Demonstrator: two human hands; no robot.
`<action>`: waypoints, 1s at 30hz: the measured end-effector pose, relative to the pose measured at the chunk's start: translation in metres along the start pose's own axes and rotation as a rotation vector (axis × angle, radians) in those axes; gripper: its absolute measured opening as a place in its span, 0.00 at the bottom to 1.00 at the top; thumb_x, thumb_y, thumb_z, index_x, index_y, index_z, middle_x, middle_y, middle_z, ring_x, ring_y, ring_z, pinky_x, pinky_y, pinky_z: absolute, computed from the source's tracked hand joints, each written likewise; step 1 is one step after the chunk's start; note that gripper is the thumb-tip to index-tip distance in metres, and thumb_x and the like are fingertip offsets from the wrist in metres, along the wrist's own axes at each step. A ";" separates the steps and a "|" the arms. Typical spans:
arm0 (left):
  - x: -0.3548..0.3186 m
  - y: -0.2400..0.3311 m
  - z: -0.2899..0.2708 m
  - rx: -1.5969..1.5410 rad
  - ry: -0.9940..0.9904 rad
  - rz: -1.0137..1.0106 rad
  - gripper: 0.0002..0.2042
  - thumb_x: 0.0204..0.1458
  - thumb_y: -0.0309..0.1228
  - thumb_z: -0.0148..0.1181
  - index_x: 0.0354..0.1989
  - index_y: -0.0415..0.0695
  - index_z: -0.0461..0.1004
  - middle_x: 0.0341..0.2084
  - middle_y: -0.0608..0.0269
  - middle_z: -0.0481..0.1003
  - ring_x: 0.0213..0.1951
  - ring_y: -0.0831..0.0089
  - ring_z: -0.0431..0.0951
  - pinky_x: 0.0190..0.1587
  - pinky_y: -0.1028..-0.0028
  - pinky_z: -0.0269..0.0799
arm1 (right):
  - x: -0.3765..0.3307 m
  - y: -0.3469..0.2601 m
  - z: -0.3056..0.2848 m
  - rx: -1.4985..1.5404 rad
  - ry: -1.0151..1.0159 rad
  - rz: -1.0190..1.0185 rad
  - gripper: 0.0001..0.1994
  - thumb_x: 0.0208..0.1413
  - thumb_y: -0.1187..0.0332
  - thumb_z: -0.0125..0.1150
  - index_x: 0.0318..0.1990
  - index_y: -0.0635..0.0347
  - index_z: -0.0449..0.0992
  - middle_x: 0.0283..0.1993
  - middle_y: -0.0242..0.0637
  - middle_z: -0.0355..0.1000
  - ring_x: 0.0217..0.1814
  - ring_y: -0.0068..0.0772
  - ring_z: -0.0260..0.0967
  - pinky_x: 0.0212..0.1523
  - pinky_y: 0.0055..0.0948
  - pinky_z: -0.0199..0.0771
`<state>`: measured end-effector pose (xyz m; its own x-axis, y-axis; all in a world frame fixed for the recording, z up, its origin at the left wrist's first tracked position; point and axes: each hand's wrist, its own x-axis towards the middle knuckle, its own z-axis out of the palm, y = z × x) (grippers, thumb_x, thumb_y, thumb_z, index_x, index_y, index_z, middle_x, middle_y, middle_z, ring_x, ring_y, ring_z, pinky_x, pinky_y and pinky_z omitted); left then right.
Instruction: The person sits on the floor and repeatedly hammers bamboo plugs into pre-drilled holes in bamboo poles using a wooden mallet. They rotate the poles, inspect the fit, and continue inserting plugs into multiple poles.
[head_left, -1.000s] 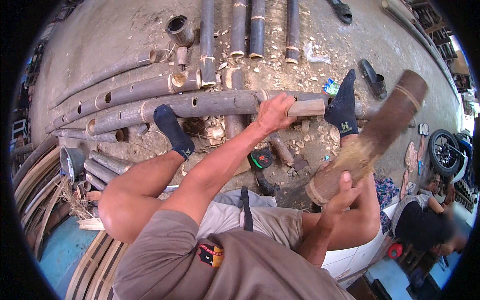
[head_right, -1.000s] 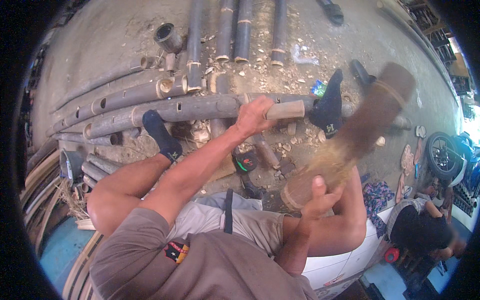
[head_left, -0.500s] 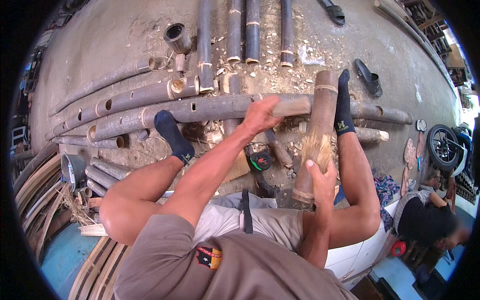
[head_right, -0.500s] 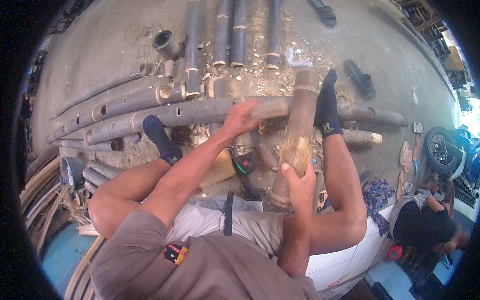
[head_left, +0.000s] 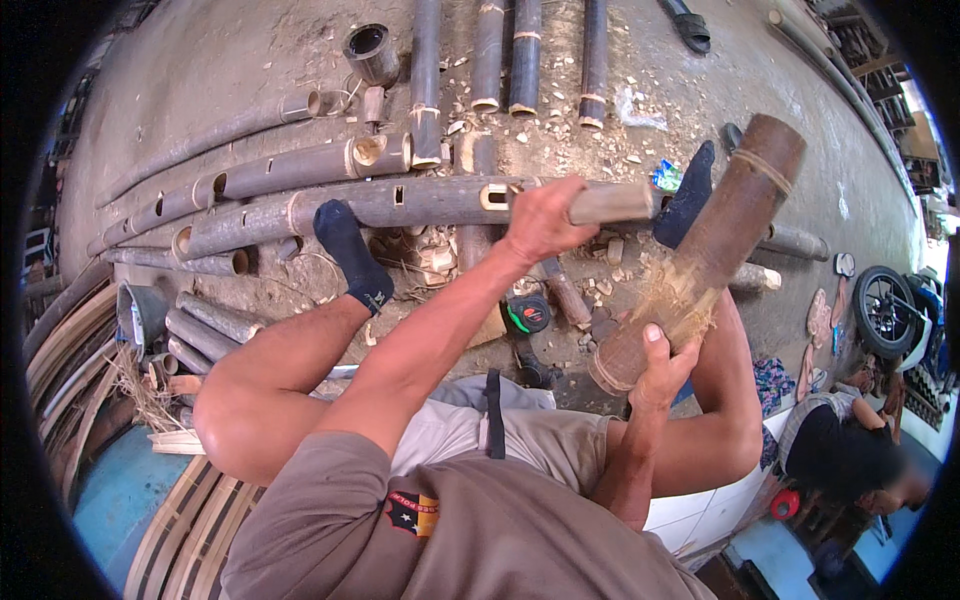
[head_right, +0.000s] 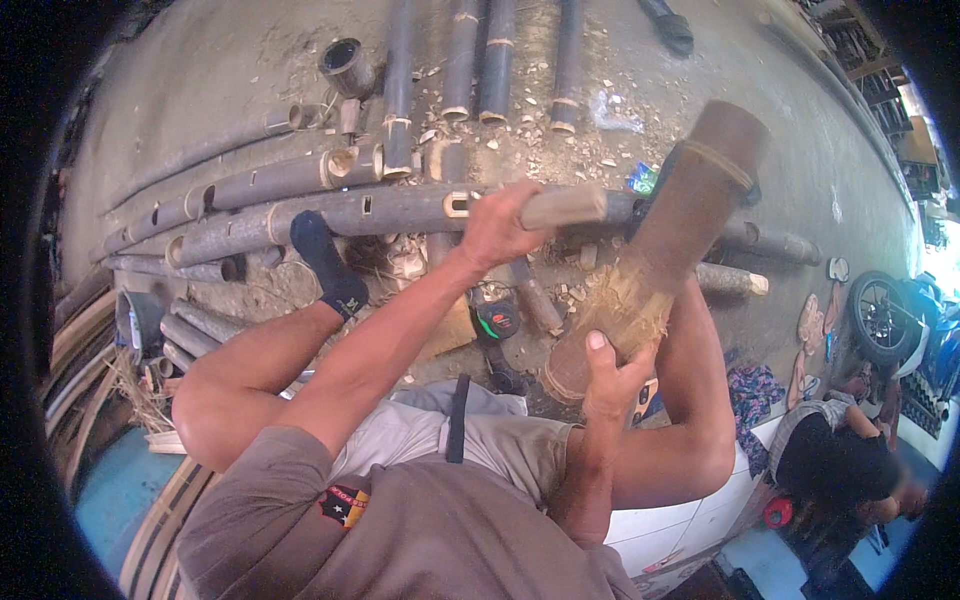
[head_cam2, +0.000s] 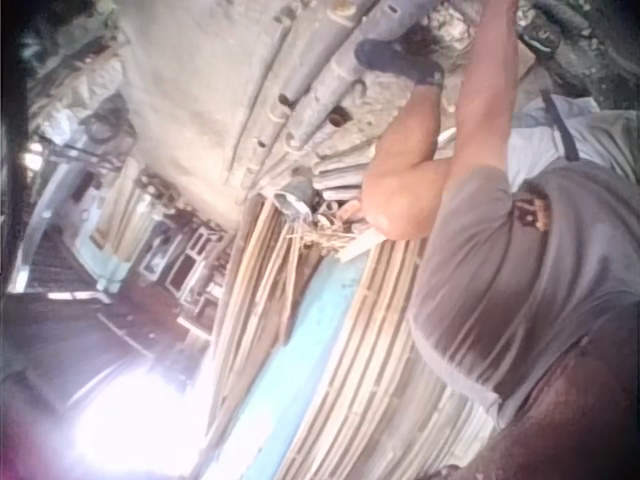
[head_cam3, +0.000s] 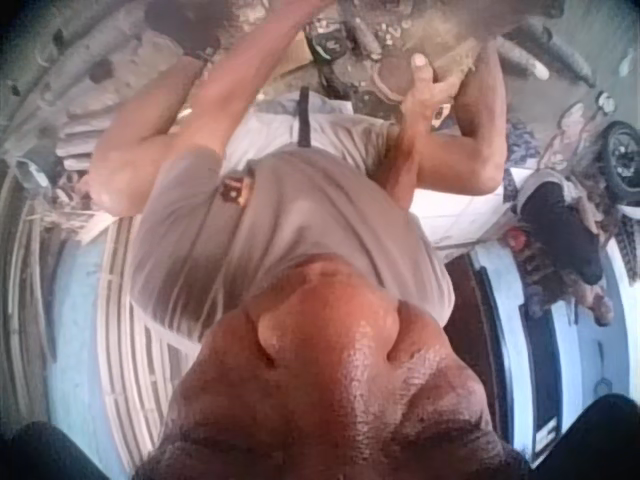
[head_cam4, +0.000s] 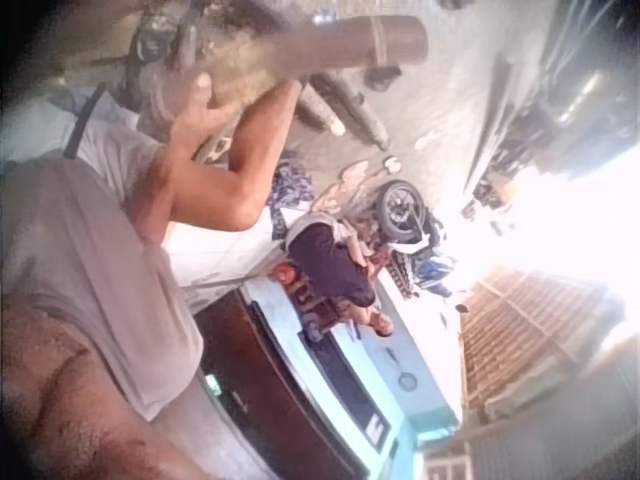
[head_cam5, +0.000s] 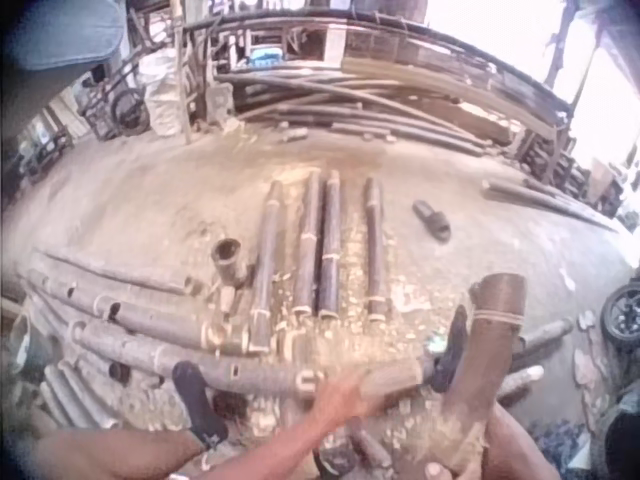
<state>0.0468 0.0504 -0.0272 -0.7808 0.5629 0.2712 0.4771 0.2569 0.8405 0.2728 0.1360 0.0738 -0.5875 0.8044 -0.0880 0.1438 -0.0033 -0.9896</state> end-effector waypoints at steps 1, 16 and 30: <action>0.000 -0.002 0.011 -0.003 -0.030 0.029 0.18 0.41 0.39 0.73 0.38 0.46 0.75 0.31 0.54 0.79 0.35 0.51 0.83 0.37 0.56 0.78 | -0.001 -0.003 0.001 0.005 0.006 0.017 0.36 0.55 0.64 0.68 0.68 0.69 0.61 0.51 0.49 0.75 0.44 0.43 0.79 0.48 0.41 0.83; 0.083 -0.046 -0.064 -0.250 0.466 -0.155 0.16 0.49 0.38 0.75 0.40 0.46 0.76 0.33 0.65 0.80 0.35 0.70 0.80 0.40 0.64 0.77 | -0.002 0.009 -0.017 -0.263 0.057 0.073 0.36 0.56 0.68 0.67 0.70 0.72 0.61 0.62 0.50 0.72 0.62 0.44 0.70 0.66 0.37 0.66; 0.237 -0.254 -0.254 -0.299 0.941 -0.248 0.22 0.60 0.49 0.67 0.40 0.38 0.76 0.27 0.61 0.78 0.29 0.73 0.75 0.35 0.69 0.71 | 0.006 -0.004 0.029 -0.148 -0.010 0.306 0.40 0.54 0.65 0.68 0.71 0.71 0.59 0.61 0.48 0.70 0.60 0.42 0.70 0.64 0.40 0.69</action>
<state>-0.3618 -0.0813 -0.0571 -0.9058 -0.3595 0.2243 0.2392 0.0030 0.9710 0.2453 0.1237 0.0742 -0.5069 0.7737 -0.3801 0.4281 -0.1567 -0.8900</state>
